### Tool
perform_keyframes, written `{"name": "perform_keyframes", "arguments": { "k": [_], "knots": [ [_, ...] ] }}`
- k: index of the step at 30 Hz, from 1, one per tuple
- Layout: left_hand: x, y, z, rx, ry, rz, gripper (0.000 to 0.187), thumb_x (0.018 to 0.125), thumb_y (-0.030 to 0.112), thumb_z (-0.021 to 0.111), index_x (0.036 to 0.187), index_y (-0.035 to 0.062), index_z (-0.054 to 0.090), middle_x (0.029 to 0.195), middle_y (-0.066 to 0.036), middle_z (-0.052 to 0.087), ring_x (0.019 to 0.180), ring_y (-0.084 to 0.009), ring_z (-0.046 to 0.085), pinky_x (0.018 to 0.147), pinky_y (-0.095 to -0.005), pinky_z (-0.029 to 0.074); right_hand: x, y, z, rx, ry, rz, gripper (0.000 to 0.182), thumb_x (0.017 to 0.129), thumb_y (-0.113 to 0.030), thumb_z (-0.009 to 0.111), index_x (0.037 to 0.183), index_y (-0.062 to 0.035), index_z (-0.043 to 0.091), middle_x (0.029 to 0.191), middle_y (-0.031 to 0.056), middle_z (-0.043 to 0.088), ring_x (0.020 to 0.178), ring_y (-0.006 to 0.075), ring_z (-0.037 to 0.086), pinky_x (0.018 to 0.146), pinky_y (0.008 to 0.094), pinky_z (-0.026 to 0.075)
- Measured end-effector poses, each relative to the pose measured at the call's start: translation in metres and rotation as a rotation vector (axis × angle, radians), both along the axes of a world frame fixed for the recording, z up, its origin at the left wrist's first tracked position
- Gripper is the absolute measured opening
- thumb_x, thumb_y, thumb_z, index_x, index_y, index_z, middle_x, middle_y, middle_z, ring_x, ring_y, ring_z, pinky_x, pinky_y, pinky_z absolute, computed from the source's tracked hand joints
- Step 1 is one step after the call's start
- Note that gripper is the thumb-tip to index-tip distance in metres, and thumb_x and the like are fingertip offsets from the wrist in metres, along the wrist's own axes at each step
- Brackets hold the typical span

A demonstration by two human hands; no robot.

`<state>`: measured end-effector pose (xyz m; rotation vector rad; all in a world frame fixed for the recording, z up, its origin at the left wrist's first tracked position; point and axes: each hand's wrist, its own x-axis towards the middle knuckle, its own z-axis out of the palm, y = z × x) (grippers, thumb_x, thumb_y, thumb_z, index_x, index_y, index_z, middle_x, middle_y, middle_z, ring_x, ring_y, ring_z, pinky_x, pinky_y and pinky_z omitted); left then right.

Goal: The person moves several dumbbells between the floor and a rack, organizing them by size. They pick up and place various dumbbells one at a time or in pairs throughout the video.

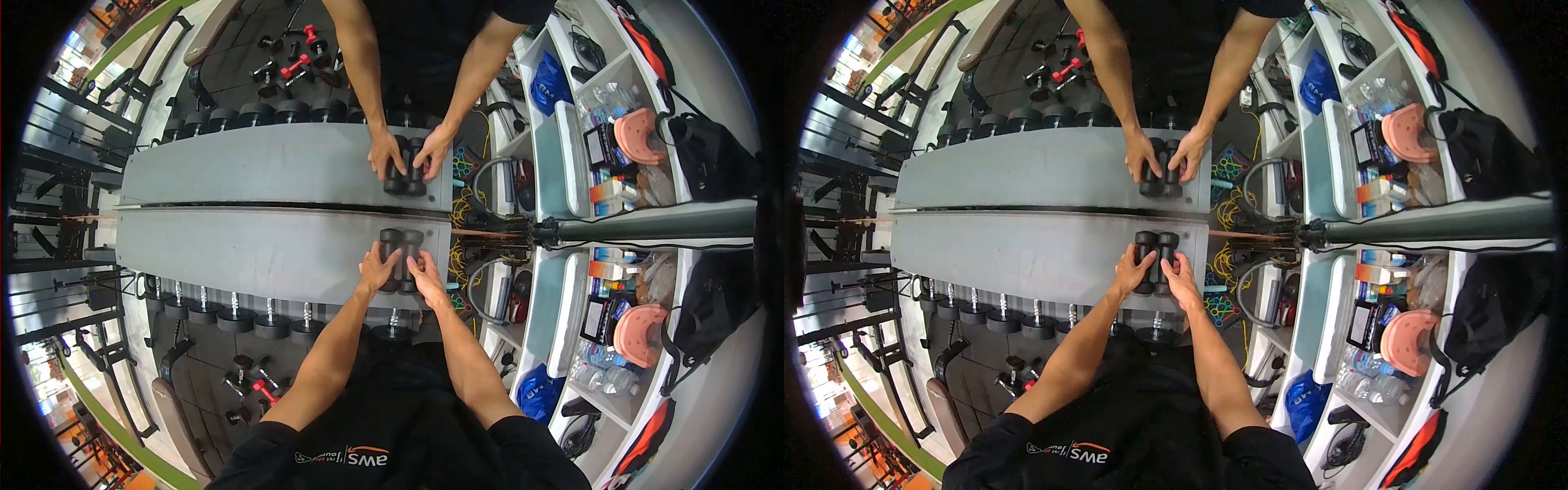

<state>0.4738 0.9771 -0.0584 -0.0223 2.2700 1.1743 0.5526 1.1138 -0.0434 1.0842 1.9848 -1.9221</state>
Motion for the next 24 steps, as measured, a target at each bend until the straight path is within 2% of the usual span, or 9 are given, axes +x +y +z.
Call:
{"name": "perform_keyframes", "arguments": {
  "k": [4,13,17,20,24],
  "knots": [
    [0.001,0.001,-0.001,-0.016,0.033,0.009,0.061,0.085,0.055,0.062,0.122,0.007,0.053,0.111,-0.021,0.063,0.11,-0.0372,0.058,0.093,-0.0468,0.039,-0.001,0.002,0.007,0.024,-0.029,0.044,0.061,0.095,-0.037,0.062,0.139,-0.0017,0.04,0.107,0.0072,0.055,0.097,0.0166,0.051,0.087,0.0296,0.044],
    [0.003,0.003,-0.009,-0.02,0.12,0.007,0.057,0.086,0.05,0.065,0.12,0.0057,0.055,0.105,-0.021,0.065,0.105,-0.0372,0.059,0.09,-0.0476,0.04,0.001,0.001,-0.011,0.021,0.044,0.05,0.057,0.095,-0.037,0.063,0.136,-0.0031,0.043,0.105,0.0053,0.055,0.093,0.0149,0.05,0.085,0.0296,0.044],
    [0.004,0.004,-0.009,-0.067,0.137,-0.019,0.055,0.086,0.049,0.065,0.118,0.0052,0.055,0.103,-0.021,0.066,0.103,-0.0375,0.059,0.088,-0.0477,0.04,0.003,-0.001,-0.012,0.037,0.05,0.026,0.057,0.093,-0.036,0.065,0.133,0.0001,0.046,0.109,0.0076,0.052,0.094,0.0169,0.05,0.087,0.031,0.045],
    [0.007,0.007,0.001,-0.123,0.231,0.0,0.053,0.085,0.049,0.066,0.11,0.0034,0.056,0.097,-0.022,0.065,0.096,-0.0392,0.062,0.083,-0.0487,0.043,0.002,-0.001,-0.004,0.086,0.037,0.045,0.059,0.092,-0.038,0.065,0.134,0.0006,0.046,0.111,0.008,0.052,0.095,0.0177,0.051,0.088,0.0314,0.045],
    [0.005,0.007,0.0,-0.119,0.209,-0.002,0.056,0.085,0.052,0.065,0.113,0.0042,0.055,0.099,-0.022,0.065,0.099,-0.0395,0.06,0.087,-0.0502,0.041,-0.001,-0.001,-0.001,0.113,0.042,0.024,0.061,0.092,-0.039,0.065,0.134,0.0017,0.05,0.11,0.008,0.053,0.093,0.0184,0.052,0.088,0.0313,0.045]
  ]
}}
